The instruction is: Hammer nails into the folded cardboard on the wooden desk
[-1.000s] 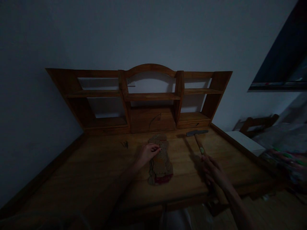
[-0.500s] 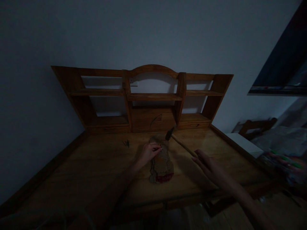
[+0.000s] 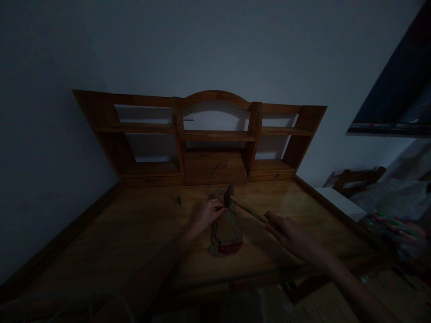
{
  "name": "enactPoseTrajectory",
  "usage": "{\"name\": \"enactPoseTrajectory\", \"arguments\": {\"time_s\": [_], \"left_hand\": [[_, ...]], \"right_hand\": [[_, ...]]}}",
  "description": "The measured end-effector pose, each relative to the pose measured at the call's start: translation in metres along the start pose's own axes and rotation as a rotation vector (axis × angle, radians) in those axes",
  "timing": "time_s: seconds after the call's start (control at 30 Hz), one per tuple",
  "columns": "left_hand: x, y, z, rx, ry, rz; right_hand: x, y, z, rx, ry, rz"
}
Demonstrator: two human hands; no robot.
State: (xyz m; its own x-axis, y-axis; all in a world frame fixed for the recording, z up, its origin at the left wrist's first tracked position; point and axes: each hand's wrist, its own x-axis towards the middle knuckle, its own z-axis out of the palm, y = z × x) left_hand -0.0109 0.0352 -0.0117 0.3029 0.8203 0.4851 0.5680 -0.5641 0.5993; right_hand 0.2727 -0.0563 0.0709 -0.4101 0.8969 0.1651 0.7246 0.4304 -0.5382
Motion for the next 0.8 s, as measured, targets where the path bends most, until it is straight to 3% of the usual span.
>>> {"name": "enactPoseTrajectory", "arguments": {"time_s": [0.8], "left_hand": [[-0.001, -0.009, 0.006, -0.115, -0.018, -0.034]], "right_hand": [[0.002, -0.008, -0.006, -0.029, 0.015, 0.042]]}}
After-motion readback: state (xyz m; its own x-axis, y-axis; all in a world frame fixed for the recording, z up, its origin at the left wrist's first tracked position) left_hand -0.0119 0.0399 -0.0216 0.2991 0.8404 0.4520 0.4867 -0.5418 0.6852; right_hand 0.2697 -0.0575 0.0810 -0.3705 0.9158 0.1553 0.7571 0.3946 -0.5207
